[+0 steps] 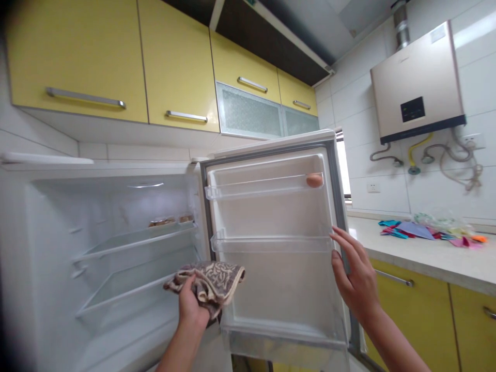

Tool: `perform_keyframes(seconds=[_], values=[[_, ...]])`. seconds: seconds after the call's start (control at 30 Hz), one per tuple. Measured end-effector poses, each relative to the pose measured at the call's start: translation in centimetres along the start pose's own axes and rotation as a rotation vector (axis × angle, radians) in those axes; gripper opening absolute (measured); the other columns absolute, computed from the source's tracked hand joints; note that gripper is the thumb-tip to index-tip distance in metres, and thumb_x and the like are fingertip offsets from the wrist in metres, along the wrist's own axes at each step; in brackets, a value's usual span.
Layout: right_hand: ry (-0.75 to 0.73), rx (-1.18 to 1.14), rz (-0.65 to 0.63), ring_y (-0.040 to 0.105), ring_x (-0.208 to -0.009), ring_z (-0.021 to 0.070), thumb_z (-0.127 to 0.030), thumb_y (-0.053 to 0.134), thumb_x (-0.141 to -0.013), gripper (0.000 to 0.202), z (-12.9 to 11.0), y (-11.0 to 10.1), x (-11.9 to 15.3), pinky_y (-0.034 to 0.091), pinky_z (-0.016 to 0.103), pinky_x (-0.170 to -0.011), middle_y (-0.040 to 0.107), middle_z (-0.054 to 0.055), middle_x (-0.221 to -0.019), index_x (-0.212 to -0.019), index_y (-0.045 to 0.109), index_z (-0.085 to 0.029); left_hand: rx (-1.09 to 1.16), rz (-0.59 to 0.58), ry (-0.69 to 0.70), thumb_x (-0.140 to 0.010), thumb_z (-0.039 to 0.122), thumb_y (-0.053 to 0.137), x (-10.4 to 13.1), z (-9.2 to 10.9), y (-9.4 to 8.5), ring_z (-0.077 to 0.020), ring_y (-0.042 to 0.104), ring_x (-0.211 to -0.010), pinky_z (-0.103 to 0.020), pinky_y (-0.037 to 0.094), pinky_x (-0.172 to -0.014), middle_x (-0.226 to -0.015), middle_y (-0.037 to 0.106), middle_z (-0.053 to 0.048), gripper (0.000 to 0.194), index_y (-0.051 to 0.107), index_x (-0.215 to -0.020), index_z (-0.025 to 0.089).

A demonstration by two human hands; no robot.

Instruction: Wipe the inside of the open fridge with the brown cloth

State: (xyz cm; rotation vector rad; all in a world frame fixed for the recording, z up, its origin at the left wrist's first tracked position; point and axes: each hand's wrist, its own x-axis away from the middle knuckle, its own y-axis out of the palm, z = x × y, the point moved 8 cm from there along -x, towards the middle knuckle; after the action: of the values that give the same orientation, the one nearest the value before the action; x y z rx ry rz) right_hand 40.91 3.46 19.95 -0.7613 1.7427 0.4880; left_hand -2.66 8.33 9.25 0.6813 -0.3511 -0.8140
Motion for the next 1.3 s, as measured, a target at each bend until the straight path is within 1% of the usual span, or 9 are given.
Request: perform_keyframes(seconds=[0.17,0.4,0.5,0.57,0.67,0.8,0.97,1.1,1.3], values=[[0.037,-0.017,-0.134,0.050,-0.138,0.0271,-0.046,0.042,-0.099,0.043,1.9,3.4,-2.0,0.038,0.050,-0.117,0.054,0.009,-0.148,-0.135,0.055,-0.027,0.108,0.019,0.134,-0.068,0.023,0.069,-0.6,4.1,1.8,-0.0103,0.062,-0.059,-0.022,0.048,-0.056,-0.072,0.067,0.007,0.019,0.065,-0.086,0.022],[0.173,-0.061,-0.091,0.052,-0.136,0.0269,-0.050,0.037,-0.100,0.047,5.5,4.0,-0.7,0.038,0.051,-0.117,0.059,0.010,-0.143,-0.133,0.058,-0.025,-0.193,-0.200,0.316,-0.068,0.033,0.071,-0.7,3.1,5.7,-0.0179,0.068,-0.082,-0.030,0.054,-0.076,-0.089,0.074,-0.002,0.030,0.070,-0.095,0.019],[0.203,-0.119,-0.129,0.050,-0.139,0.0257,-0.051,0.037,-0.100,0.049,6.2,3.9,-0.5,0.038,0.048,-0.118,0.057,0.007,-0.147,-0.137,0.058,-0.026,-0.454,-0.242,0.612,-0.077,0.034,0.062,1.2,3.4,6.2,-0.0265,0.065,-0.112,-0.043,0.052,-0.099,-0.117,0.072,-0.009,0.040,0.067,-0.116,0.023],[0.213,-0.163,-0.147,0.049,-0.139,0.0250,-0.052,0.036,-0.100,0.049,6.3,3.7,-0.5,0.036,0.048,-0.119,0.057,0.006,-0.147,-0.135,0.060,-0.027,-0.702,-0.330,0.958,-0.082,0.028,0.055,4.3,3.5,7.6,-0.0316,0.043,-0.142,-0.053,0.035,-0.117,-0.149,0.054,-0.009,0.051,0.061,-0.133,0.028],[0.211,-0.225,-0.156,0.050,-0.139,0.0250,-0.052,0.035,-0.101,0.050,6.2,3.3,-0.7,0.035,0.049,-0.120,0.059,0.005,-0.145,-0.133,0.062,-0.026,-1.146,-0.522,1.385,-0.078,0.020,0.060,9.3,0.6,10.7,-0.0389,0.012,-0.155,-0.063,0.011,-0.125,-0.169,0.022,-0.002,0.072,0.048,-0.147,0.037],[0.187,-0.274,-0.185,0.051,-0.138,0.0261,-0.054,0.034,-0.101,0.052,6.0,2.6,-1.0,0.035,0.049,-0.120,0.060,0.005,-0.144,-0.134,0.063,-0.027,-1.428,-0.798,1.618,-0.074,0.027,0.069,13.8,-4.6,14.6,-0.0449,0.019,-0.149,-0.071,0.018,-0.118,-0.169,0.023,-0.002,0.090,0.032,-0.154,0.043],[0.215,-0.284,-0.298,0.053,-0.136,0.0276,-0.059,0.032,-0.099,0.057,6.8,2.3,-1.8,0.036,0.048,-0.119,0.063,0.003,-0.141,-0.135,0.063,-0.028,-1.460,-1.031,1.936,-0.091,0.027,0.050,18.7,-8.7,19.0,-0.0345,0.029,-0.144,-0.061,0.028,-0.116,-0.169,0.024,0.003,0.069,0.031,-0.156,0.037],[0.239,-0.295,-0.398,0.059,-0.129,0.0295,-0.064,0.033,-0.097,0.060,7.4,2.0,-3.1,0.041,0.048,-0.115,0.068,0.004,-0.134,-0.127,0.069,-0.026,-1.373,-1.131,2.156,-0.096,0.025,0.043,21.0,-9.8,21.5,-0.0305,0.031,-0.144,-0.056,0.024,-0.120,-0.167,0.028,0.006,0.055,0.043,-0.150,0.035],[0.207,-0.228,-0.463,0.064,-0.121,0.0311,-0.066,0.035,-0.096,0.059,7.2,1.7,-4.5,0.047,0.048,-0.109,0.073,0.002,-0.124,-0.117,0.074,-0.028,-1.369,-1.222,2.199,-0.093,0.023,0.049,20.7,-9.1,22.0,-0.0303,0.037,-0.143,-0.059,0.027,-0.119,-0.166,0.032,0.004,0.057,0.045,-0.149,0.036]])
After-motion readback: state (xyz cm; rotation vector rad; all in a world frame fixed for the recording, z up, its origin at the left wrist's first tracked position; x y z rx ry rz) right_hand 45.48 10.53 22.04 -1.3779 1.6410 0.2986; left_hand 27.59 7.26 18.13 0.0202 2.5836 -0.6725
